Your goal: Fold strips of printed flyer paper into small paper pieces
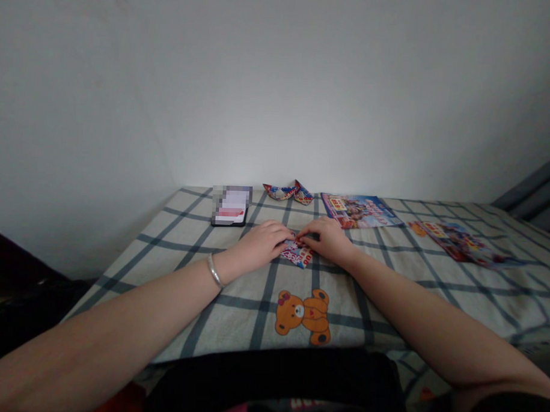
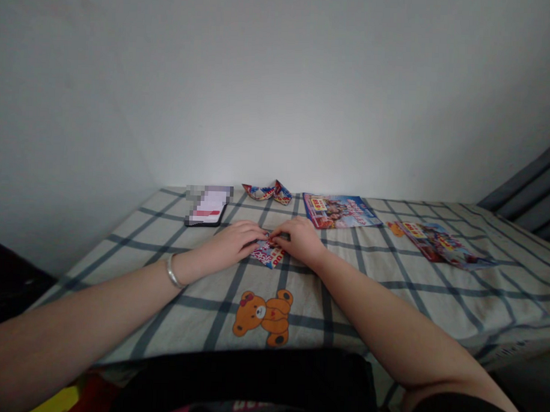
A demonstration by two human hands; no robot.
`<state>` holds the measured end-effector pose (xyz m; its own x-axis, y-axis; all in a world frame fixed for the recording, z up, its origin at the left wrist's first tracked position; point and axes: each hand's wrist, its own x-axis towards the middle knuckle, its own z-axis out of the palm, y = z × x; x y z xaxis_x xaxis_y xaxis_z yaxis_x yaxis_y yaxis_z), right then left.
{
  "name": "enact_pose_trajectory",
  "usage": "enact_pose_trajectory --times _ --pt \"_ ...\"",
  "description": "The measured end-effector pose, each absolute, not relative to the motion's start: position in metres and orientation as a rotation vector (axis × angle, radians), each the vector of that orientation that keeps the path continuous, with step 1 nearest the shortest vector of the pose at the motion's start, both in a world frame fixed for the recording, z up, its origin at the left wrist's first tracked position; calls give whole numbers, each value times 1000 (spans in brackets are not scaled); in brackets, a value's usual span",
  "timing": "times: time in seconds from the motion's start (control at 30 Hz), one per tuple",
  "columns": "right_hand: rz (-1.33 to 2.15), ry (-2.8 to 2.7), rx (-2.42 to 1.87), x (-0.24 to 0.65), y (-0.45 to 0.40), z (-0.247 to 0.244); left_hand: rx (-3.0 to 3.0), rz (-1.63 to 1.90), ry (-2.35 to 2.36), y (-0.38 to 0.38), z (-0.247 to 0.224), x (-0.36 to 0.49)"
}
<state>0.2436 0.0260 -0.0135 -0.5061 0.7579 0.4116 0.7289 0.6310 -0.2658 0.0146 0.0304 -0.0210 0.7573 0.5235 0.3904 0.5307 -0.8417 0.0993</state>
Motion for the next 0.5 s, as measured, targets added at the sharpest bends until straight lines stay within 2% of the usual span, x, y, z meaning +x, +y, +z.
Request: enact_pose_trajectory --times 0.5 --pt "-183 -2434 -1080 244 16 -12 -2840 -477 -683 21 -13 12"
